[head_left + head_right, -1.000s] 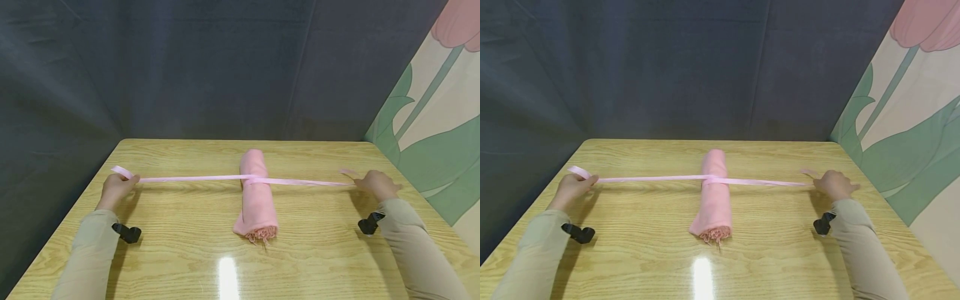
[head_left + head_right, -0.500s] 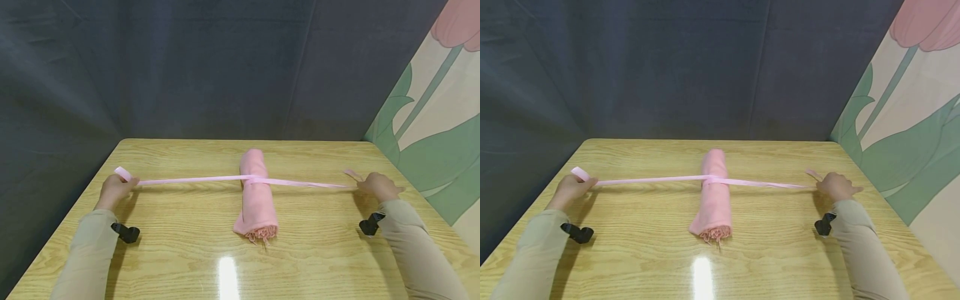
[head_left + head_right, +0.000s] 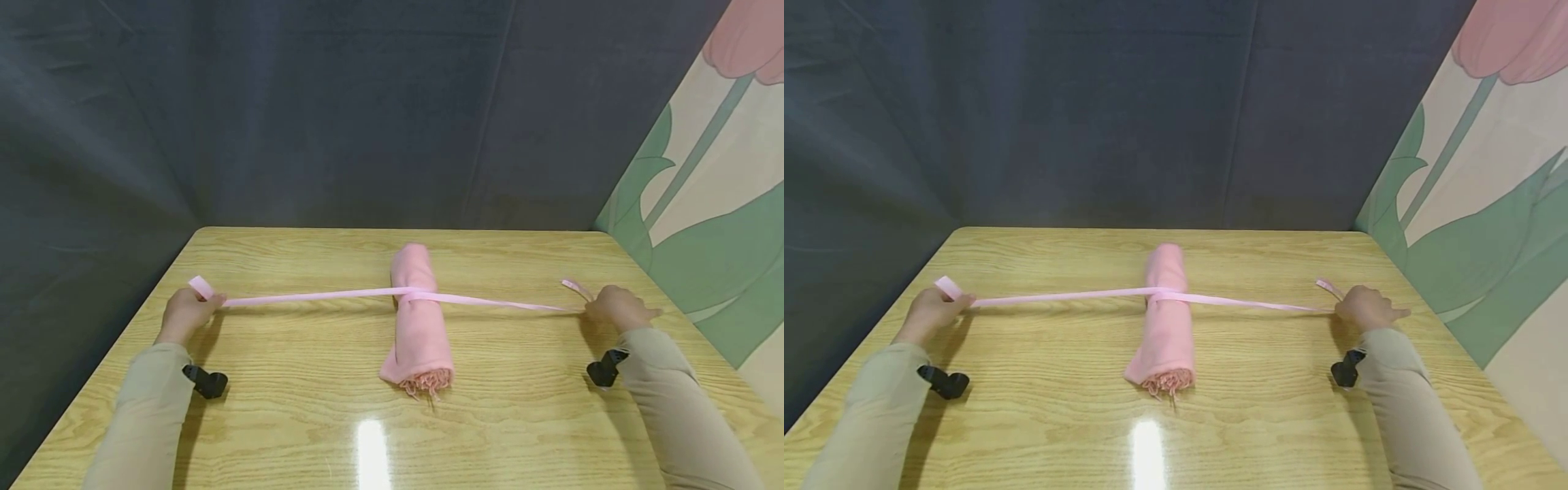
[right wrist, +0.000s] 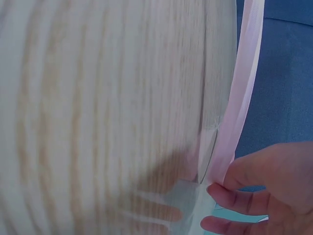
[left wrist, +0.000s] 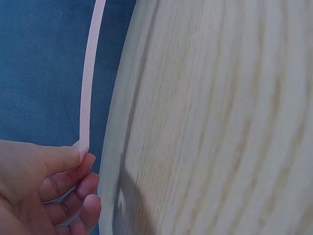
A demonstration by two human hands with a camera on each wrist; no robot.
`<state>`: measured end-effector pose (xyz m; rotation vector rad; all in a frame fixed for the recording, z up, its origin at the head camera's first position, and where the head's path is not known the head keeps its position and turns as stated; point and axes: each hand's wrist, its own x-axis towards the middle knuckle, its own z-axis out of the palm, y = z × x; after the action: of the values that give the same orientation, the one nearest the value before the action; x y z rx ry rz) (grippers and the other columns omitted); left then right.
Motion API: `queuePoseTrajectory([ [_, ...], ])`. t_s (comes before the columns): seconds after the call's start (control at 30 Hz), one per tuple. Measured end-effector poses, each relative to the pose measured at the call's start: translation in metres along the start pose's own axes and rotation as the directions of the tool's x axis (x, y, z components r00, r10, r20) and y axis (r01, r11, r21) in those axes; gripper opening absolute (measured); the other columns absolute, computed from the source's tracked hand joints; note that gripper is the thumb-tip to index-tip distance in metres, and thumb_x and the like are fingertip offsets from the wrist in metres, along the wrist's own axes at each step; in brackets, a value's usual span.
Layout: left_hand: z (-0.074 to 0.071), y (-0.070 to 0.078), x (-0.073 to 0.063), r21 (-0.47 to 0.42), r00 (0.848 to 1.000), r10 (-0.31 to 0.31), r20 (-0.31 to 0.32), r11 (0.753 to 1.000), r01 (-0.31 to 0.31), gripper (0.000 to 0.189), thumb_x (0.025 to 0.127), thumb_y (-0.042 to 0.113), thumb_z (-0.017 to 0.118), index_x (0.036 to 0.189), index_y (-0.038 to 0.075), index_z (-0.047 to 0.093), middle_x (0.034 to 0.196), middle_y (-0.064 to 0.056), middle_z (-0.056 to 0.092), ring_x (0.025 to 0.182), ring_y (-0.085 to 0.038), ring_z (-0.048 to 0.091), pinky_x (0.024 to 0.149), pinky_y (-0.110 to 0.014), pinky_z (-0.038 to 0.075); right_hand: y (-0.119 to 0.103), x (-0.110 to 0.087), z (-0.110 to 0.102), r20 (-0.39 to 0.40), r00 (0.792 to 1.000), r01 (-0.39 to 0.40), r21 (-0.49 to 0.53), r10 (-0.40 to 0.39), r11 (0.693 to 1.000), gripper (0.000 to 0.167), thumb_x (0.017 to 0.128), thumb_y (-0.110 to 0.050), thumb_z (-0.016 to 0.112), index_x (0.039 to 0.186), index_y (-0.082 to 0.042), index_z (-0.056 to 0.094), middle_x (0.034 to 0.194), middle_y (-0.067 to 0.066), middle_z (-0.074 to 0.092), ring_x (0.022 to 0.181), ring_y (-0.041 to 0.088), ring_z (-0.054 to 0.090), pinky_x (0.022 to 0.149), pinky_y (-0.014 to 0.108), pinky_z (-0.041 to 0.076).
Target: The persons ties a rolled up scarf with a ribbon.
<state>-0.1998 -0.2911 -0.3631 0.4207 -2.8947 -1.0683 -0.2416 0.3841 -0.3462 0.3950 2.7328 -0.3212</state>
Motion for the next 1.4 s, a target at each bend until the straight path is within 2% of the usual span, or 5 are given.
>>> queuePoseTrajectory([
  [0.57, 0.004, 0.0, 0.0, 0.194, 1.0, 0.0, 0.02, 0.981, -0.004, 0.034, 0.09, 0.027, 0.057, 0.072, -0.002, 0.054, 0.065, -0.011, 0.048, 0.06, -0.025, 0.044, 0.052, -0.032, 0.034, -0.001, 0.001, 0.005, -0.005, 1.0, 0.008, -0.003, -0.008, 1.0, 0.048, 0.088, -0.023, 0.044, 0.112, 0.018, 0.046, 0.124, 0.05, 0.031, 0.112, 0.07, 0.026, 0.088, 0.078, 0.017],
  [0.8, 0.008, 0.005, -0.001, 0.213, 0.998, -0.019, 0.065, 0.977, 0.005, 0.03, 0.089, 0.028, 0.06, 0.078, 0.0, 0.057, 0.066, -0.008, 0.052, 0.061, -0.024, 0.047, 0.054, -0.034, 0.037, -0.005, 0.0, 0.004, 0.031, 0.999, 0.019, -0.011, -0.019, 1.0, 0.049, 0.09, -0.026, 0.045, 0.113, 0.017, 0.047, 0.125, 0.047, 0.033, 0.112, 0.069, 0.029, 0.087, 0.079, 0.016],
  [1.07, 0.005, 0.005, -0.002, 0.262, 0.995, -0.054, 0.09, 0.965, 0.028, 0.034, 0.087, 0.031, 0.064, 0.075, -0.001, 0.058, 0.069, -0.01, 0.056, 0.062, -0.023, 0.049, 0.057, -0.038, 0.039, -0.003, -0.002, 0.001, 0.026, 0.999, 0.031, 0.007, -0.032, 0.999, 0.036, 0.087, -0.027, 0.051, 0.091, 0.008, 0.056, 0.123, 0.045, 0.038, 0.111, 0.07, 0.027, 0.086, 0.081, 0.013],
  [1.27, -0.005, 0.002, 0.001, 0.28, 0.994, -0.07, 0.088, 0.959, 0.043, 0.05, 0.091, 0.032, 0.055, 0.106, -0.015, 0.054, 0.1, -0.031, 0.057, 0.083, -0.043, 0.055, 0.067, -0.048, 0.043, 0.003, -0.005, -0.003, -0.022, 0.998, 0.062, 0.006, -0.062, 0.998, 0.041, 0.088, -0.036, 0.053, 0.084, 0.004, 0.065, 0.123, 0.048, 0.035, 0.109, 0.071, 0.028, 0.083, 0.081, 0.015],
  [1.4, -0.01, 0.006, 0.001, 0.31, 0.997, -0.064, 0.041, 0.95, 0.048, 0.061, 0.094, 0.032, 0.048, 0.124, -0.02, 0.038, 0.116, -0.041, 0.043, 0.102, -0.056, 0.044, 0.08, -0.061, 0.038, 0.002, -0.008, -0.008, -0.08, 0.992, 0.096, -0.024, -0.098, 0.995, 0.065, 0.093, -0.053, 0.039, 0.092, 0.006, 0.067, 0.119, 0.049, 0.035, 0.105, 0.07, 0.032, 0.081, 0.081, 0.018],
])
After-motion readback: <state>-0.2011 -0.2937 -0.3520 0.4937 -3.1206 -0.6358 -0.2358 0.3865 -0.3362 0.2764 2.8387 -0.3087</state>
